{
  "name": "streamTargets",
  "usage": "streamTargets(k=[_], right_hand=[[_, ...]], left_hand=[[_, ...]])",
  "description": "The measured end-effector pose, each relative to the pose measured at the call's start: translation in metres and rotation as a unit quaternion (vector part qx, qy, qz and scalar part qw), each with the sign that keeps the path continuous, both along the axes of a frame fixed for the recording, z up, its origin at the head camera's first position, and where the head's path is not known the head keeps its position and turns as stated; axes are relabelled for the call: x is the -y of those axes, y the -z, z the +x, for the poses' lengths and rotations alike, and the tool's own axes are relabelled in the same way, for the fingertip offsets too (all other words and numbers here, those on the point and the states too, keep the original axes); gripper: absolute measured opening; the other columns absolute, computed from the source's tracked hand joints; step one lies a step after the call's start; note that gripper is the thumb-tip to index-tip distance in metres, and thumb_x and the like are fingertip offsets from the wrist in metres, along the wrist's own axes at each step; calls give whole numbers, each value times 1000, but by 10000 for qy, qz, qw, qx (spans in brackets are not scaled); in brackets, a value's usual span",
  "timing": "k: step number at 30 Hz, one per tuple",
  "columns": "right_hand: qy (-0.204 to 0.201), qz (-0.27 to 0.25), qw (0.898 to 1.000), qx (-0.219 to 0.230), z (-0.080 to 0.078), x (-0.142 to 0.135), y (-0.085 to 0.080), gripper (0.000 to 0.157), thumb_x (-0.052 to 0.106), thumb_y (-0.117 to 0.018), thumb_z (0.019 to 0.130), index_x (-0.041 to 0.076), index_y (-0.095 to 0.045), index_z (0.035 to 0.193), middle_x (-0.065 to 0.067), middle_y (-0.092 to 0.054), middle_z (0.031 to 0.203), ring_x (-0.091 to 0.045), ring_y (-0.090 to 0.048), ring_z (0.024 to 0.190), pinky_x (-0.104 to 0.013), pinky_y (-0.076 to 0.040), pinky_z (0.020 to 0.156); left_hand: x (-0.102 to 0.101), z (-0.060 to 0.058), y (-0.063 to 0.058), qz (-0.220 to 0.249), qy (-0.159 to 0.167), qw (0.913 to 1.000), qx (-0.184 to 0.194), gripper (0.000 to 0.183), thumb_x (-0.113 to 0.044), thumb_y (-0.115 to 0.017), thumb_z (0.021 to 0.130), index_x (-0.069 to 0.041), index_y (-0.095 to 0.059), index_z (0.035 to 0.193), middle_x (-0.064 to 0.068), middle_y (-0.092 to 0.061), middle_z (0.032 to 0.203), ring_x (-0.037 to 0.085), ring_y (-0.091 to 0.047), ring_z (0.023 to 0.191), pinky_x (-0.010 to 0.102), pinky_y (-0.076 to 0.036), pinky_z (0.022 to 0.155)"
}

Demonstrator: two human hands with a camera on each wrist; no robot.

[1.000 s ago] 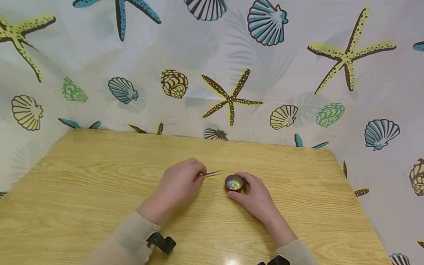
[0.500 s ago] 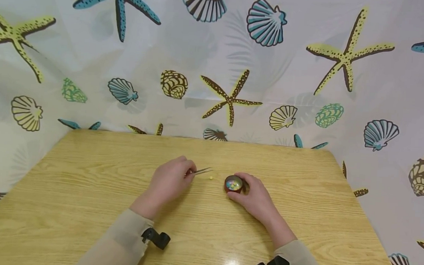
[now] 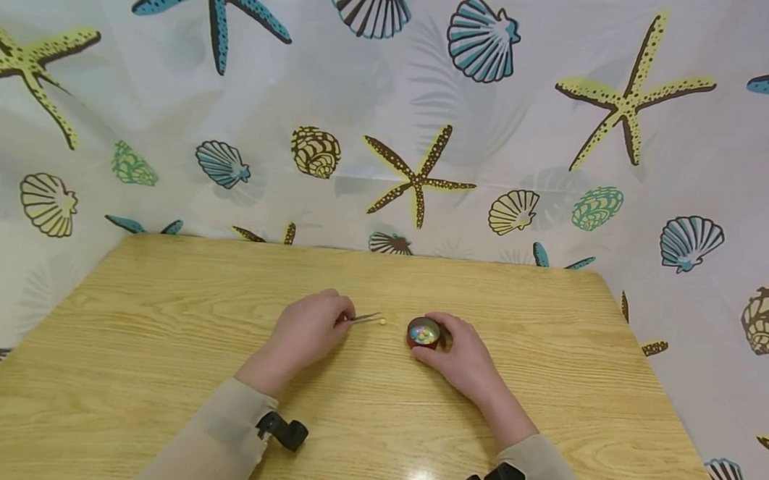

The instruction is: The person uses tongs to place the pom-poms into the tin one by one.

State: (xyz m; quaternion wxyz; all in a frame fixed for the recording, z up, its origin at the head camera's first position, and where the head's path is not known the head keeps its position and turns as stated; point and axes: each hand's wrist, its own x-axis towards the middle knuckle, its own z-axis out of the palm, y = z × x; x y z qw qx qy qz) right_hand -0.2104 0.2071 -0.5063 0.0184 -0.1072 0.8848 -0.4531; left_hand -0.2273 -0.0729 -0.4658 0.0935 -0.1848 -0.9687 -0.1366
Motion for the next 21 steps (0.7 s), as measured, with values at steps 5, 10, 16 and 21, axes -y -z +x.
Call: streamTargets(k=[5,10,16,21], right_hand=[[9,-8,10000,2,0,1,-1,65,31,-88,99,9,-61,155,-15,-63,152,-39,-55,145,-62,-39,121],[0,-26,10000,0,0,1,-2,65,31,-88,99,9,-61,155,-15,-63,152,-39,-54,146,-62,-39,121],[7,-17,10000,15,0,0,-2,65,32,-87,99,10,-61,154,-15,-63,152,-39,-54,146,-63,-39,121],[11,10,10000,3,1,1,-2,65,32,-87,99,10,-61,155,-15,-62,152,-39,-53,146,-63,-39,121]], left_hand=[[0,1,-2,-42,-4,9999,148,4,-12,-80,104,-13,-83,102,1,-69,90,18,-66,78,38,-60,72],[0,2,-2,-78,-22,9996,256,4,-12,-80,104,-14,-83,102,1,-68,90,17,-65,77,38,-59,72],[0,2,-2,-122,2,9995,279,4,-12,-79,104,-14,-82,101,1,-67,89,18,-64,76,37,-59,71],[0,2,-1,-103,23,9997,222,4,-12,-79,104,-14,-82,101,1,-67,89,17,-63,76,37,-58,70]])
